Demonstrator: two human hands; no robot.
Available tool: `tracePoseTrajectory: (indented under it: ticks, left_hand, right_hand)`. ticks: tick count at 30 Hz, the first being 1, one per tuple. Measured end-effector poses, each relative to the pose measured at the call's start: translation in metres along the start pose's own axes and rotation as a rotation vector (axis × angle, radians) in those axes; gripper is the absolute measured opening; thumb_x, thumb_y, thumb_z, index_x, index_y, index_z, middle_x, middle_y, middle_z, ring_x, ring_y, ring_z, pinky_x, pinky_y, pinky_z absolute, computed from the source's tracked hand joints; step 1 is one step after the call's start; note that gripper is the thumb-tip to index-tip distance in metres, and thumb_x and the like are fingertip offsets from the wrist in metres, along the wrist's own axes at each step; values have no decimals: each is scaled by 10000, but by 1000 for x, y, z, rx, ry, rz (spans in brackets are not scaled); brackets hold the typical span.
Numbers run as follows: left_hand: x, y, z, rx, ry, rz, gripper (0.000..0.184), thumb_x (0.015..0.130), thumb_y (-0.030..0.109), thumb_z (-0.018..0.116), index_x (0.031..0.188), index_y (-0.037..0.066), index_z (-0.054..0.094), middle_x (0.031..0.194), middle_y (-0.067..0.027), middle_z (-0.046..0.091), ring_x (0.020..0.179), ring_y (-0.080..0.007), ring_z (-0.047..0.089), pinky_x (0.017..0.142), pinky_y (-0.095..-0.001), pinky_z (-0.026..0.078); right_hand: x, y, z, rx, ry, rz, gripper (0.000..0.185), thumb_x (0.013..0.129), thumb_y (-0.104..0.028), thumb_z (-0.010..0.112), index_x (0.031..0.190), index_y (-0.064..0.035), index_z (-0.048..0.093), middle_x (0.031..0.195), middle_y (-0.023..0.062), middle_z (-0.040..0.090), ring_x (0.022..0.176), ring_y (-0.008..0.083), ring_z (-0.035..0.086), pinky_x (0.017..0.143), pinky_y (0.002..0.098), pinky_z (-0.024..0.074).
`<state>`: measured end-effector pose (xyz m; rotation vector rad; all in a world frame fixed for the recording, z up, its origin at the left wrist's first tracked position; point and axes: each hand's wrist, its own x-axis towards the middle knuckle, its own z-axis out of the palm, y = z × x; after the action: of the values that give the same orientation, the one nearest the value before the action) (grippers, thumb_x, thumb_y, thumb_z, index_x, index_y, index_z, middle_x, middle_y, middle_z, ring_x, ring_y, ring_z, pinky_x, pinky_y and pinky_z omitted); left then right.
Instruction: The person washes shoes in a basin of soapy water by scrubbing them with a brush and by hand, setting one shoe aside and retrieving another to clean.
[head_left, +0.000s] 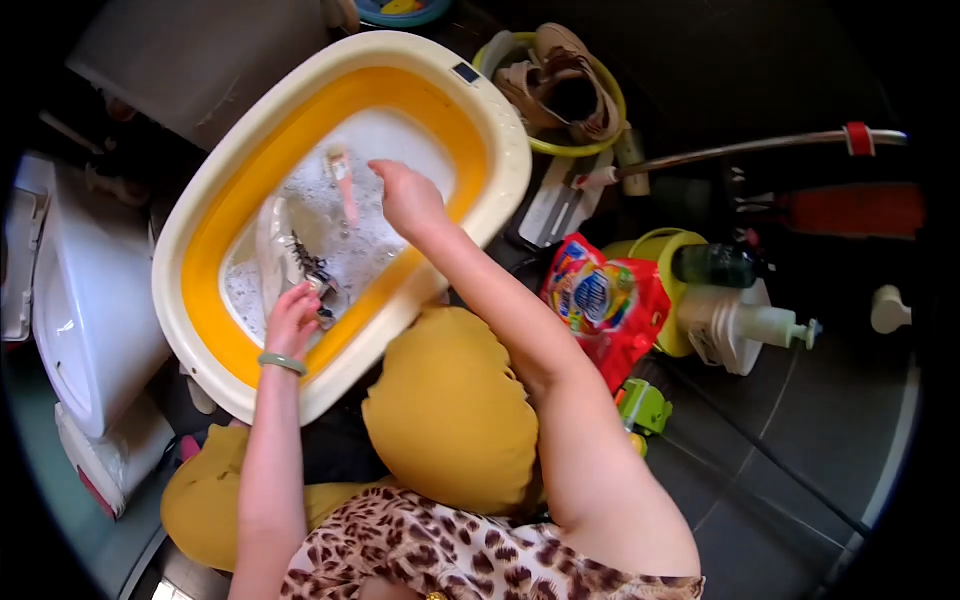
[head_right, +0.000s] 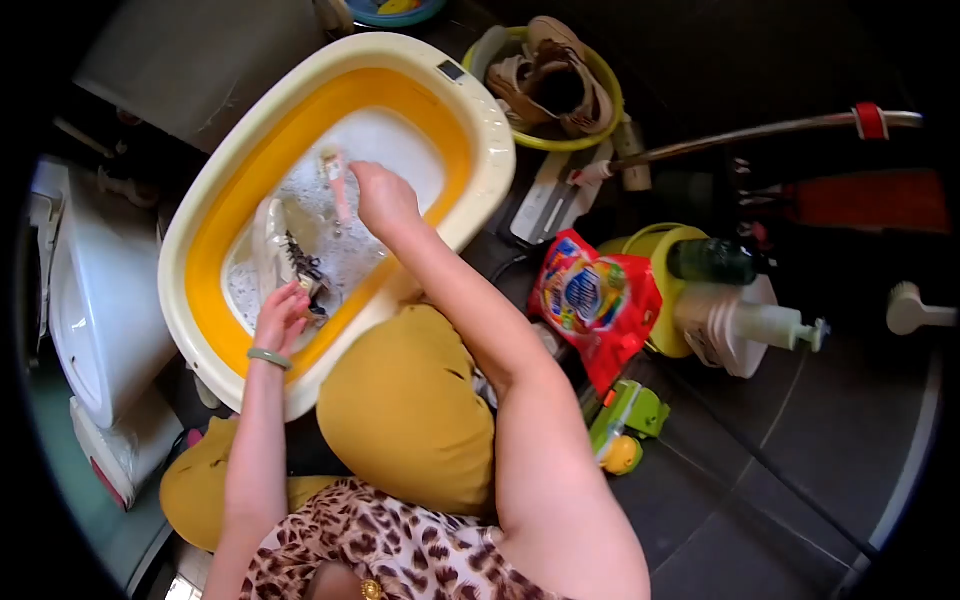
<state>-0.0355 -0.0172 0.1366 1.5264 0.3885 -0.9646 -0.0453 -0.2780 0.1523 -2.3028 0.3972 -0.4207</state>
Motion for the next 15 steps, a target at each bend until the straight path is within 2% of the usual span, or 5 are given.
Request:
tracePoseTrajectory:
  ticks: [4,8,10,12,15]
  left_hand:
    - [-4,3,-25,-31,32,4,404,833,200,572,1215,112,476,1105,-33,584,950,-125,570,721,-253,435]
    - [-5,7,-37,-145,75,75,355,853,190,537,1192,96,493,1095,-41,591,914,-115,578,690,-250,442]
    - [-4,7,-38,-222,76,112,339,849,177,537,1174,85,502,1079,-50,596,896,-113,580,676,-249,444]
    - [11,1,-46,-290,18,130,330,832,161,554,1149,81,510,1036,-61,604,862,-120,582,656,-246,447]
    - [10,-15,-44,-239,12,119,282,839,156,545,1106,69,519,984,-66,600,835,-133,576,653,-256,449]
  right_hand:
    - [-12,3,-94,334,92,-22,197,777,-75,549,951,-47,636,930,131,629,854,250,610,760,306,474]
    - [-81,35,-215,120,184,335,171,801,-191,613,854,-30,637,689,53,609,630,100,560,599,247,453]
    - [-125,52,-263,272,341,466,200,802,-197,624,833,0,623,686,48,607,618,92,549,588,245,448]
    - [-180,99,-301,77,450,536,182,797,-180,636,811,-2,607,699,34,604,626,97,544,582,219,441]
    - [-256,169,-325,122,406,710,153,799,-150,638,888,-30,607,737,33,596,610,91,530,565,226,445]
